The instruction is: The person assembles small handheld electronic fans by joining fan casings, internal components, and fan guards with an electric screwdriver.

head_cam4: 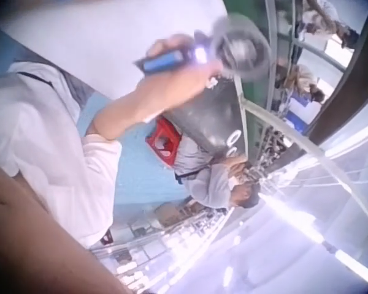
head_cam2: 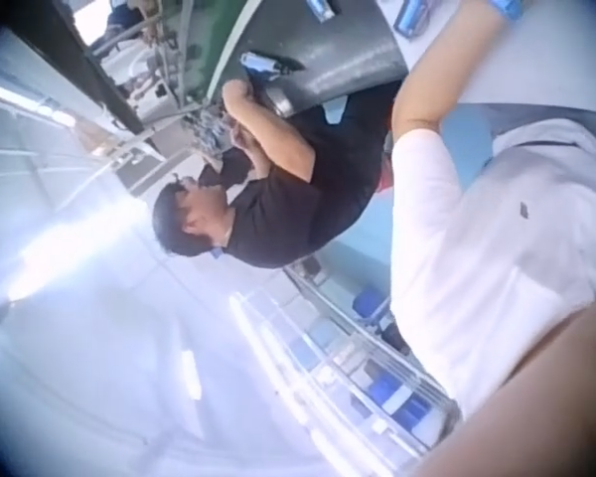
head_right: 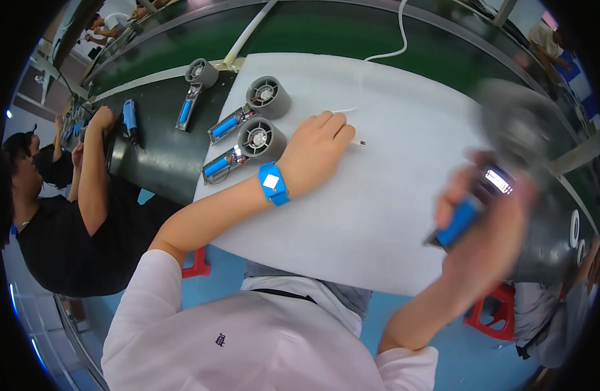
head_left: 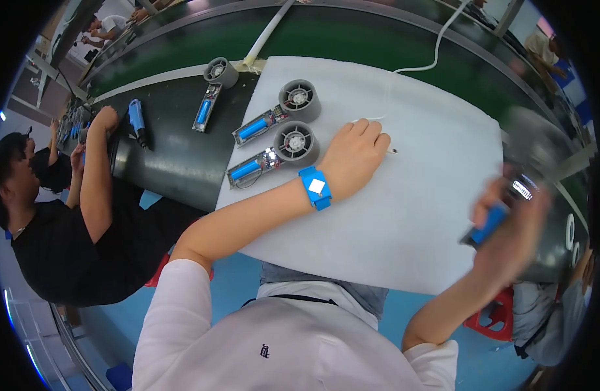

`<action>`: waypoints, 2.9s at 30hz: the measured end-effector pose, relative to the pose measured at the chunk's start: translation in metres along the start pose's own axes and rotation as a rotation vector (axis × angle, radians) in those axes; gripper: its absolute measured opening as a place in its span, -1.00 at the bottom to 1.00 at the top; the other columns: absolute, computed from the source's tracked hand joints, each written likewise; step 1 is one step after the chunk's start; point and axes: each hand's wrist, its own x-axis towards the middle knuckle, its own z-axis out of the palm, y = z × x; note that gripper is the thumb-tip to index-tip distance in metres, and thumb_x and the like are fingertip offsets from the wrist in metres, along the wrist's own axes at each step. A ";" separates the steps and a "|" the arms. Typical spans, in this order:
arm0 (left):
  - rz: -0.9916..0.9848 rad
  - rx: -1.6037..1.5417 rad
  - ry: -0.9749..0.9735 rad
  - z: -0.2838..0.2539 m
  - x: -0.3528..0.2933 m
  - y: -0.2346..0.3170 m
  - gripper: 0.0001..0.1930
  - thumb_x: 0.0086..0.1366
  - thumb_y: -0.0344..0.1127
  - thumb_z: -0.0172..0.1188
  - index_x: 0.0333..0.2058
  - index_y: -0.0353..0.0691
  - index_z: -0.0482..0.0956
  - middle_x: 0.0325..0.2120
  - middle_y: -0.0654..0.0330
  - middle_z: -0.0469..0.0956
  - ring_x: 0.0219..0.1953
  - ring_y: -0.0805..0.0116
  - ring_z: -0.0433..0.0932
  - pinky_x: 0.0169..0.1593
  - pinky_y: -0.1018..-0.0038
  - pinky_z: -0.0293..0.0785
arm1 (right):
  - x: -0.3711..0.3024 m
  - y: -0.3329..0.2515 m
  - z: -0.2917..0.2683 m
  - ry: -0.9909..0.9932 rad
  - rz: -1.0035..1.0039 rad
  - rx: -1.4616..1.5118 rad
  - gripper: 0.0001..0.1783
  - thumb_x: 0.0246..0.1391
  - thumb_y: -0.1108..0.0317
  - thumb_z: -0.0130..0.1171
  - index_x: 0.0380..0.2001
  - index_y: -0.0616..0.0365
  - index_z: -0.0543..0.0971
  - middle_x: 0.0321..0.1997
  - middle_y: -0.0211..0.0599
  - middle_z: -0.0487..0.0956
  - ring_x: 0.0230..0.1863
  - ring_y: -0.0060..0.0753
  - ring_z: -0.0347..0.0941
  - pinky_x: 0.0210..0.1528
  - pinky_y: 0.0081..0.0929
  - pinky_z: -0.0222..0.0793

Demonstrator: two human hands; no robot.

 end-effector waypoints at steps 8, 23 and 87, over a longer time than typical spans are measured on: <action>-0.342 -1.064 -0.050 0.008 0.000 -0.001 -0.85 0.24 -0.41 0.10 -0.25 -0.33 0.52 -0.49 0.16 0.49 -0.47 0.45 0.41 -0.34 0.54 0.36 | 0.029 0.106 0.008 -0.260 0.339 -0.057 -0.58 0.09 0.43 0.08 0.00 0.39 0.31 -0.38 -0.33 0.48 -0.47 -0.54 0.41 -0.38 -0.62 0.30; -0.296 -1.074 -0.114 -0.005 -0.006 0.001 -0.85 0.28 -0.45 0.07 -0.22 -0.37 0.53 -0.37 0.25 0.52 -0.35 0.59 0.37 -0.25 0.65 0.33 | 0.023 0.112 0.009 -0.356 0.328 -0.106 -0.62 0.05 0.51 0.06 -0.04 0.37 0.35 -0.40 -0.30 0.49 -0.52 -0.55 0.41 -0.37 -0.60 0.33; 0.171 -0.848 0.085 0.036 -0.017 -0.004 -0.88 0.09 -0.37 0.16 -0.35 -0.18 0.50 -0.46 0.11 0.46 -0.33 0.11 0.44 -0.27 0.24 0.35 | 0.024 0.085 0.214 -1.398 -0.290 -1.236 -0.32 0.12 -0.06 0.07 0.02 0.40 0.35 -0.77 -0.21 0.42 -0.78 -0.31 0.36 -0.73 -0.43 0.20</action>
